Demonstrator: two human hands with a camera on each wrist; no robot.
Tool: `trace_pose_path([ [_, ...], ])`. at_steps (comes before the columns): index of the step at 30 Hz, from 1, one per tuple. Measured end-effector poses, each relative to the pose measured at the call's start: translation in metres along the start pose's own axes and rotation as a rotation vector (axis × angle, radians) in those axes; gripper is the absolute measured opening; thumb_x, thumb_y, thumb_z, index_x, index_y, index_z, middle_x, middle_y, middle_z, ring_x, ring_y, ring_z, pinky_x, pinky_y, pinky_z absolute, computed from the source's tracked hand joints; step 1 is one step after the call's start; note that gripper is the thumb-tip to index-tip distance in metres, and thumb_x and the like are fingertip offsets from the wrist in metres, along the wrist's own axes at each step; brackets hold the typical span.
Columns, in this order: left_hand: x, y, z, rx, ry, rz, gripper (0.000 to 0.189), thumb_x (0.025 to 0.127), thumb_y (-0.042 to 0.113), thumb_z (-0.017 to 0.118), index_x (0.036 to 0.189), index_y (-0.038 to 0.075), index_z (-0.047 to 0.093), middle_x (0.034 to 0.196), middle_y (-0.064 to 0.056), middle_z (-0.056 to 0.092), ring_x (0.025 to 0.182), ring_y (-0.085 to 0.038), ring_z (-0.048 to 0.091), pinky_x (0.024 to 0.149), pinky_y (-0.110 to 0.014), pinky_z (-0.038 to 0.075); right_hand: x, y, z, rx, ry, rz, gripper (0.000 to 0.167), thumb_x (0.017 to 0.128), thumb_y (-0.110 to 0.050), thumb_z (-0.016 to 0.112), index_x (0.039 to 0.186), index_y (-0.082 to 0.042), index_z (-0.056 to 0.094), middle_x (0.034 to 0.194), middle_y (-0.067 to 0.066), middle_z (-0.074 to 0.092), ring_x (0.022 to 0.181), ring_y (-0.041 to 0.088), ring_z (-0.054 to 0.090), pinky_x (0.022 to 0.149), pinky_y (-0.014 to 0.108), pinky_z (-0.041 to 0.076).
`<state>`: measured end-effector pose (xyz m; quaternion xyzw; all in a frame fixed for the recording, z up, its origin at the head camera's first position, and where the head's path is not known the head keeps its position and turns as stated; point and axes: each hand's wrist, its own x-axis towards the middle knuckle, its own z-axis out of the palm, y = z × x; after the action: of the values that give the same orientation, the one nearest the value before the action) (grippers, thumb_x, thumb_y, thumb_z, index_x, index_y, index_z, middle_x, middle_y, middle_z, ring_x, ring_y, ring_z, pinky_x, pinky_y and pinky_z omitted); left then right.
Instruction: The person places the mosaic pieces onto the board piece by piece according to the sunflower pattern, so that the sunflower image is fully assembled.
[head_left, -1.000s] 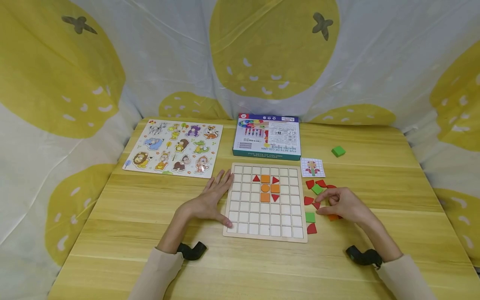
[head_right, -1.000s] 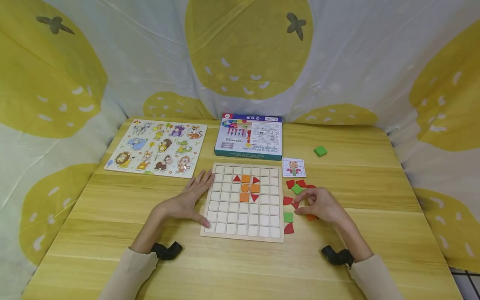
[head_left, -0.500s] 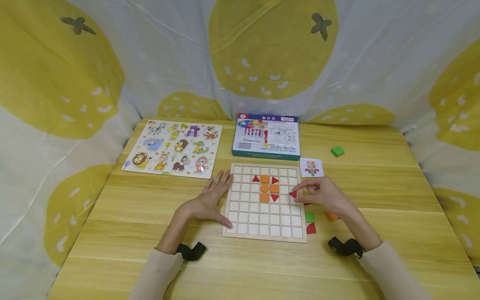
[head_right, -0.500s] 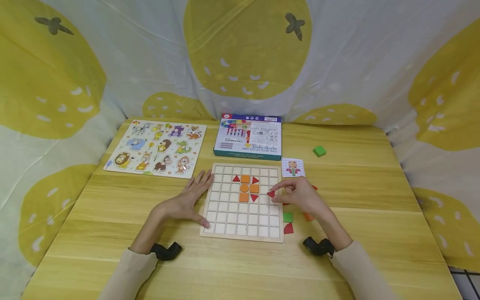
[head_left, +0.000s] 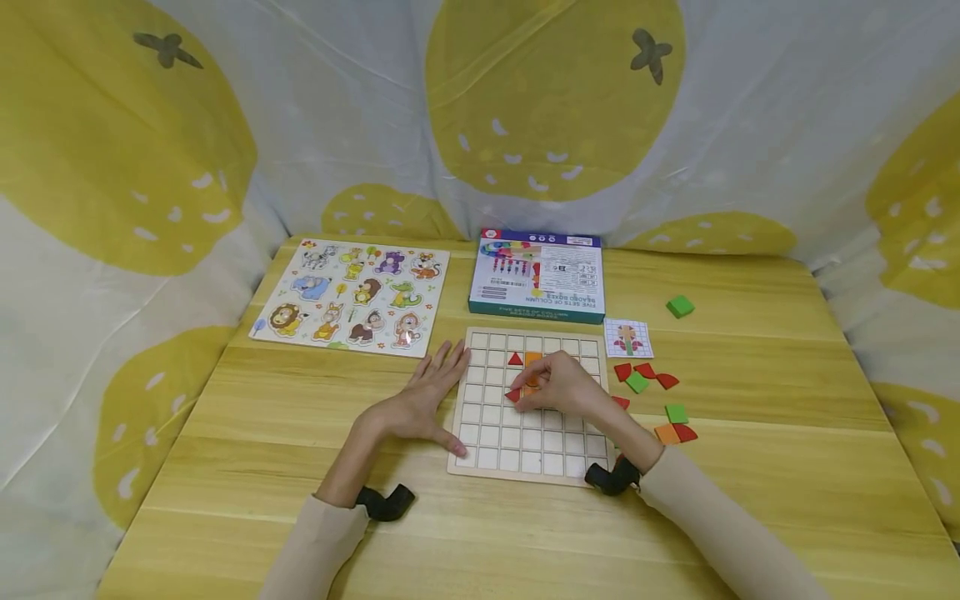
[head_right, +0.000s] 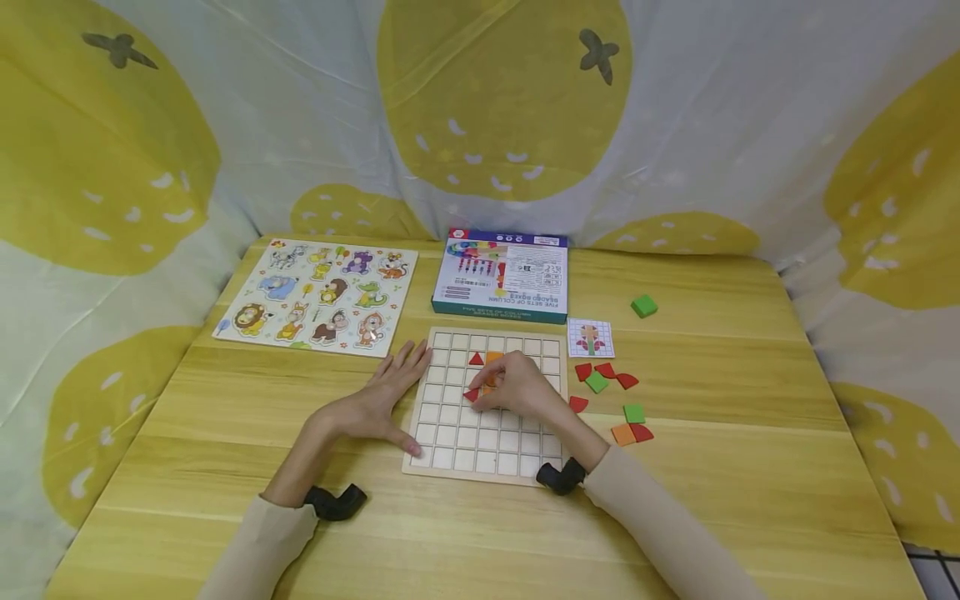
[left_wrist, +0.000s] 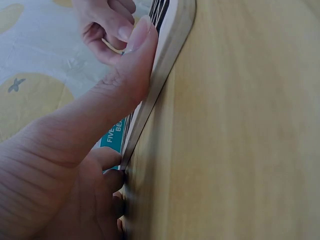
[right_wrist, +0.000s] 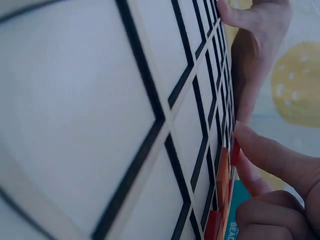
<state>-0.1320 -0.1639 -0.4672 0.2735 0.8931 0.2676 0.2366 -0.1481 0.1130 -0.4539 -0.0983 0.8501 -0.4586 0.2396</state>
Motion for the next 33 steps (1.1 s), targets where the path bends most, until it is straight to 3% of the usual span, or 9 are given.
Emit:
trace_pose_path([
  [5,0.0006,-0.0003,0.0011,-0.001,-0.003,0.003,0.147,0.066,0.051,0.095,0.166,0.006,-0.002,0.175,-0.012,-0.014,0.161,-0.034,-0.018,0.131,-0.058,-0.009,0.0034,-0.0001,0.0037,-0.010,-0.004,0.016,0.019,0.077,-0.013,0.092,0.094,-0.010,0.082,0.060,-0.004,0.034,0.061,0.015,0.032,0.055,0.024,0.024],
  [13,0.0002,0.0004,0.0014,0.002,-0.008,-0.003,0.147,0.066,0.051,0.095,0.166,0.005,-0.001,0.174,-0.012,-0.014,0.161,-0.035,-0.018,0.131,-0.058,-0.009,0.0028,0.0036,0.0025,-0.004,-0.024,-0.004,0.015,0.083,-0.015,0.088,0.098,-0.014,0.084,0.070,-0.002,0.053,0.062,0.014,0.037,0.054,0.022,0.025],
  [21,0.0003,0.0017,-0.0001,0.010,-0.003,-0.003,0.147,0.066,0.051,0.095,0.166,0.005,-0.002,0.175,-0.012,-0.013,0.161,-0.035,-0.017,0.131,-0.058,-0.009,0.0039,0.0042,0.0025,-0.010,-0.005,0.010,0.014,0.083,-0.016,0.088,0.097,-0.015,0.085,0.064,-0.003,0.044,0.058,0.014,0.035,0.053,0.022,0.023],
  [33,-0.0004,0.0018,-0.0007,0.001,-0.005,-0.006,0.146,0.066,0.050,0.095,0.166,0.005,-0.002,0.175,-0.012,-0.013,0.161,-0.035,-0.018,0.131,-0.058,-0.009,0.0046,0.0037,0.0011,0.011,-0.014,0.004,0.015,0.082,-0.016,0.088,0.097,-0.015,0.085,0.067,-0.001,0.051,0.058,0.014,0.035,0.052,0.022,0.023],
])
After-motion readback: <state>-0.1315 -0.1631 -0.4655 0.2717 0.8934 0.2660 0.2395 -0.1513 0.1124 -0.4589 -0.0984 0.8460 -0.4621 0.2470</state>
